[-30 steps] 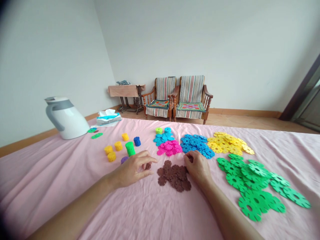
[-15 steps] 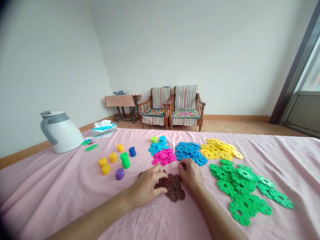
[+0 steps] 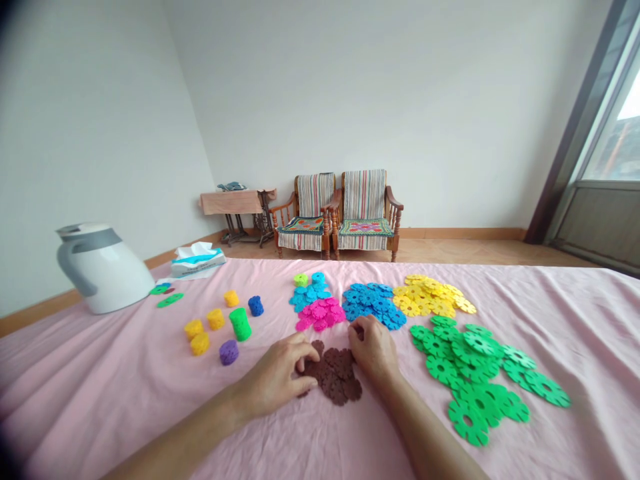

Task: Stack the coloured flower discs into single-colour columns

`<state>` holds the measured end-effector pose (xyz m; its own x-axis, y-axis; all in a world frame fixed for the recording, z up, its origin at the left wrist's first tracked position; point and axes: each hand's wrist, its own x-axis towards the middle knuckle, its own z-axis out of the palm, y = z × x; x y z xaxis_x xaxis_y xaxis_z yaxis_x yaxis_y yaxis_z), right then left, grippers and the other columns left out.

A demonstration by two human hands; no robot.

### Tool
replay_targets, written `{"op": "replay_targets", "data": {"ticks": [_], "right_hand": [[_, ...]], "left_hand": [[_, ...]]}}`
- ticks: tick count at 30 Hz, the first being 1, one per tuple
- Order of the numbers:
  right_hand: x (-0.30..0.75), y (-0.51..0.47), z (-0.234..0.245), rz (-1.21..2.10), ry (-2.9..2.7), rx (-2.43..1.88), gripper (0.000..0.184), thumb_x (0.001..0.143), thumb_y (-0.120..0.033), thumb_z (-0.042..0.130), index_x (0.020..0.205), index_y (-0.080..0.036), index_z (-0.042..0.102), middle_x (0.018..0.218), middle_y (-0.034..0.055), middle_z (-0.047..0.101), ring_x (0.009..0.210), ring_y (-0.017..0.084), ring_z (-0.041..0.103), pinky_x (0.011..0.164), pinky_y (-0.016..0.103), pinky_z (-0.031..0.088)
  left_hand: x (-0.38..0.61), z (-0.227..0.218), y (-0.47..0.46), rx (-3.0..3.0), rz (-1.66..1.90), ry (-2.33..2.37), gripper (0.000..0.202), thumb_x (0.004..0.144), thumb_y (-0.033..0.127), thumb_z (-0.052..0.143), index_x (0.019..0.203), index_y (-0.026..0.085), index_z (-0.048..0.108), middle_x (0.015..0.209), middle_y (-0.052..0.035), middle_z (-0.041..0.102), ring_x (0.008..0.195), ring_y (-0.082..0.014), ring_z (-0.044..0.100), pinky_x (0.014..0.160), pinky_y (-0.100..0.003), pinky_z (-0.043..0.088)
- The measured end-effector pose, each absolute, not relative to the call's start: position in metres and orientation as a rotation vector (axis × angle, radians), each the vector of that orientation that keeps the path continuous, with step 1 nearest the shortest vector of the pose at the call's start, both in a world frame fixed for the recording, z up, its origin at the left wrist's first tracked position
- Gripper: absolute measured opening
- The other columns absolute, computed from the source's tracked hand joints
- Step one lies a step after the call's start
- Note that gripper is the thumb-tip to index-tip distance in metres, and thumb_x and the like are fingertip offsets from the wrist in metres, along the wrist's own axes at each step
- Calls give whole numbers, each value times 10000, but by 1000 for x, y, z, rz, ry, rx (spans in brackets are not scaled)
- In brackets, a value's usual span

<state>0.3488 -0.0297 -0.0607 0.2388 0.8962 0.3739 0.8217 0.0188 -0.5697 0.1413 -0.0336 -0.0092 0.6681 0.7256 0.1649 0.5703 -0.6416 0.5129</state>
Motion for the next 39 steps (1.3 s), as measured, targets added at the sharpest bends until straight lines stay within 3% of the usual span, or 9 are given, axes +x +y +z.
{"op": "replay_targets", "data": {"ticks": [8,17,24,32,37,39], "right_hand": [[350,-28,-63,174,-1602,-1780,240,784,-248,448,718,-206,675,730,26,652,672,155,584,605,253,366],[352,-27,-65,198,-1616,-1787,265,791,-292,437,728,-195,675,750,33,656,660,158,580,600,260,373],[351,-29,-61,200,-1607,-1798,262,794,-296,444,753,-203,685,762,36,671,679,166,590,616,264,383],[349,-31,-59,171,-1613,-1806,256,795,-291,449,721,-210,681,746,32,668,667,164,591,593,262,375],[349,-31,-59,176,-1608,-1812,249,802,-294,451,724,-216,674,760,34,673,686,171,601,601,265,380],[350,-31,-59,173,-1610,-1809,246,801,-295,454,726,-215,674,765,37,676,689,173,604,605,266,384]], "left_hand": [[105,13,-7,2390,680,1059,169,673,151,702,822,188,632,848,6,604,746,-139,530,682,-228,407],[77,19,11,2496,392,1106,174,654,222,735,805,189,654,796,21,571,736,-146,536,645,-234,380],[80,11,10,2577,337,1047,158,665,211,744,797,191,660,807,14,583,760,-152,549,671,-235,382],[80,6,11,2566,302,1049,149,660,204,746,769,181,646,761,19,585,694,-141,539,591,-217,370],[83,10,7,2579,429,1044,319,648,269,792,926,191,657,891,-9,604,792,-168,554,702,-250,405],[88,13,1,2570,465,984,287,682,293,780,921,187,662,880,-12,601,772,-159,556,703,-248,410]]}}
